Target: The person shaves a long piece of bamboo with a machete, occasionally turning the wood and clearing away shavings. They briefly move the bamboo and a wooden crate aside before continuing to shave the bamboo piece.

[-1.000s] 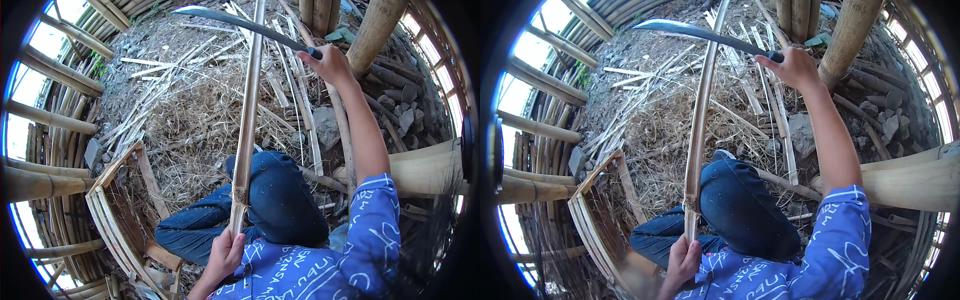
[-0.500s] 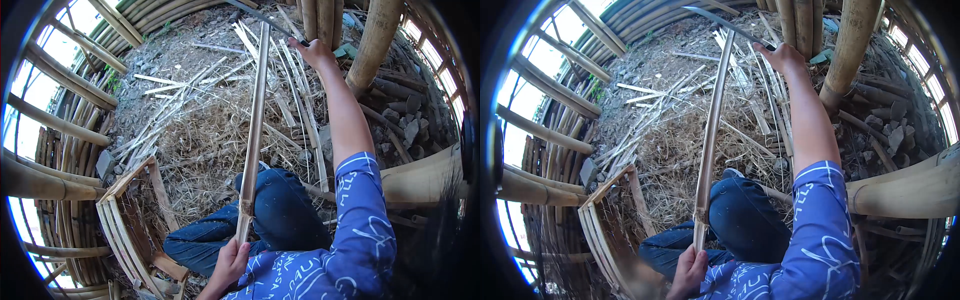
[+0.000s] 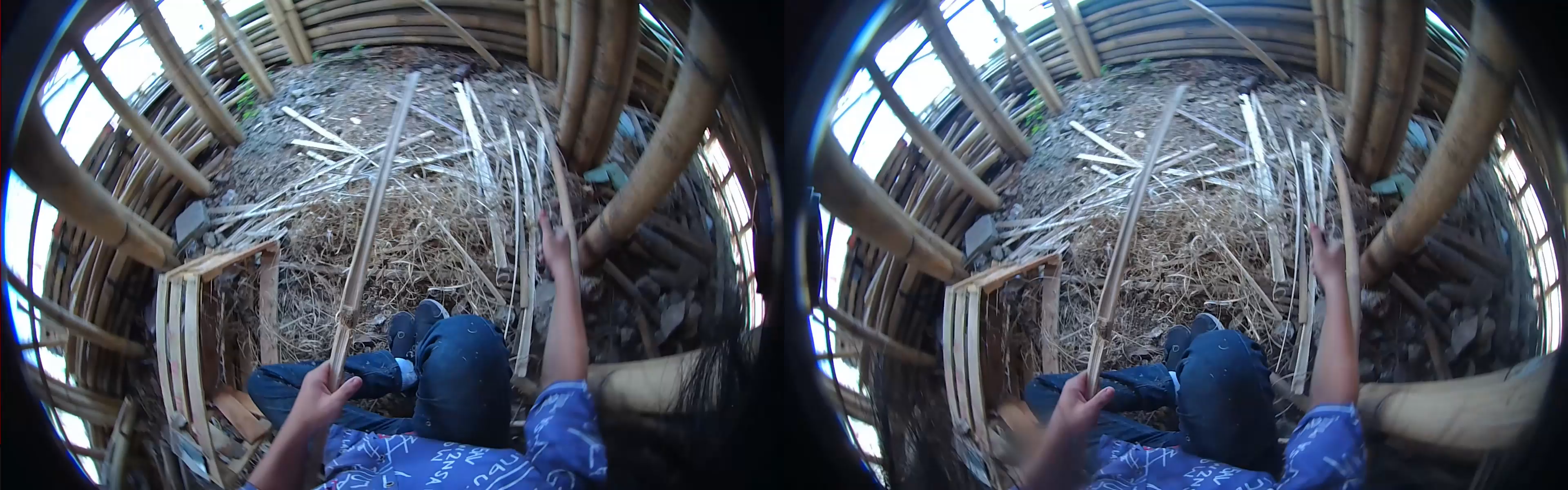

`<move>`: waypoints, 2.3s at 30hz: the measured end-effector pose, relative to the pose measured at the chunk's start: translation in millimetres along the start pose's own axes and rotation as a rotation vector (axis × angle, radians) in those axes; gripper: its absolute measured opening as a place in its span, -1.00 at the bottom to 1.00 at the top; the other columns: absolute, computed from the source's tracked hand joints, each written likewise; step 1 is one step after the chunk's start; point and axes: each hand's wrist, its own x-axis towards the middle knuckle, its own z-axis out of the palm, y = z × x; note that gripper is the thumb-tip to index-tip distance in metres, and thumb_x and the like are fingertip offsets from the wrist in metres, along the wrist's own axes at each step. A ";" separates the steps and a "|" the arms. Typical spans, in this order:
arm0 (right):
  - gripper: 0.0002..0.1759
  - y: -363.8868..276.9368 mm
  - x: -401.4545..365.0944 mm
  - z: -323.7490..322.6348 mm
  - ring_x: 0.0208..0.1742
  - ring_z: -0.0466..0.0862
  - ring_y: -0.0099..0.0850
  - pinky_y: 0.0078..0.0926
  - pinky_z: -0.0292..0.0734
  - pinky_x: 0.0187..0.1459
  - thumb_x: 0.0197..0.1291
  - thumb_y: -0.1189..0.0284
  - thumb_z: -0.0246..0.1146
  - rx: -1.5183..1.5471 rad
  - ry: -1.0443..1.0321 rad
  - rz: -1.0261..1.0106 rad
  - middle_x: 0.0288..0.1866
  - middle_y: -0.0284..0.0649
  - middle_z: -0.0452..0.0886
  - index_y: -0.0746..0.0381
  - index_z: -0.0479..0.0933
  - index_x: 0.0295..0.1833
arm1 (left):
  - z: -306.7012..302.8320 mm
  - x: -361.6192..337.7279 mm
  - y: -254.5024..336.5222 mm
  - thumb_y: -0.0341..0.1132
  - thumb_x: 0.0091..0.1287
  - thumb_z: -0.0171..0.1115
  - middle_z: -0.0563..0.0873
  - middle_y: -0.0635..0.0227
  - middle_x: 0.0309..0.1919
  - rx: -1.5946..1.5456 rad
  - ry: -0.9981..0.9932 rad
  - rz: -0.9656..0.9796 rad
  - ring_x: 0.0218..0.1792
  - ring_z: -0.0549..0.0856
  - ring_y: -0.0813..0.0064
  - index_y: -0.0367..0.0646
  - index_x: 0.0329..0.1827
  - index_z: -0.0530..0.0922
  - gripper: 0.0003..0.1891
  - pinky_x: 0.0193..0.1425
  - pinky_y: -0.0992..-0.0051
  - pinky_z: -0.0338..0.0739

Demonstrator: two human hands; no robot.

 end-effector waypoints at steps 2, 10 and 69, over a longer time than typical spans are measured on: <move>-0.19 -1.2 -30.8 17.9 -0.74 0.53 -0.49 -0.53 0.43 -0.65 0.11 -0.39 0.15 0.182 -0.106 0.061 -0.76 -0.31 0.46 0.23 0.47 -0.60 | -7.1 -1.0 -2.2 -0.24 0.20 0.46 0.44 0.60 -0.54 0.035 0.003 -0.010 -0.48 0.37 0.74 -0.27 -0.25 0.53 -0.69 -0.44 0.61 0.30; -0.55 -35.9 -121.6 55.7 -0.74 0.36 -0.61 -0.61 0.31 -0.74 0.31 0.09 0.28 0.795 -0.320 0.059 -0.66 -0.41 0.31 0.17 0.34 -0.43 | -51.5 -41.8 -15.8 -0.09 0.07 0.53 0.48 0.24 -0.63 0.390 0.233 0.128 -0.56 0.46 0.45 -0.31 -0.22 0.49 -0.51 -0.45 0.37 0.38; -0.43 -136.0 -190.1 71.7 -0.65 0.42 -0.55 -0.49 0.29 -0.55 0.09 -0.08 0.42 0.108 -0.443 -0.461 -0.72 -0.37 0.39 0.28 0.55 -0.43 | -44.8 40.9 34.5 -0.24 0.16 0.46 0.60 0.17 -0.62 0.543 0.274 0.125 -0.60 0.61 0.29 -0.26 -0.21 0.52 -0.66 -0.45 0.39 0.45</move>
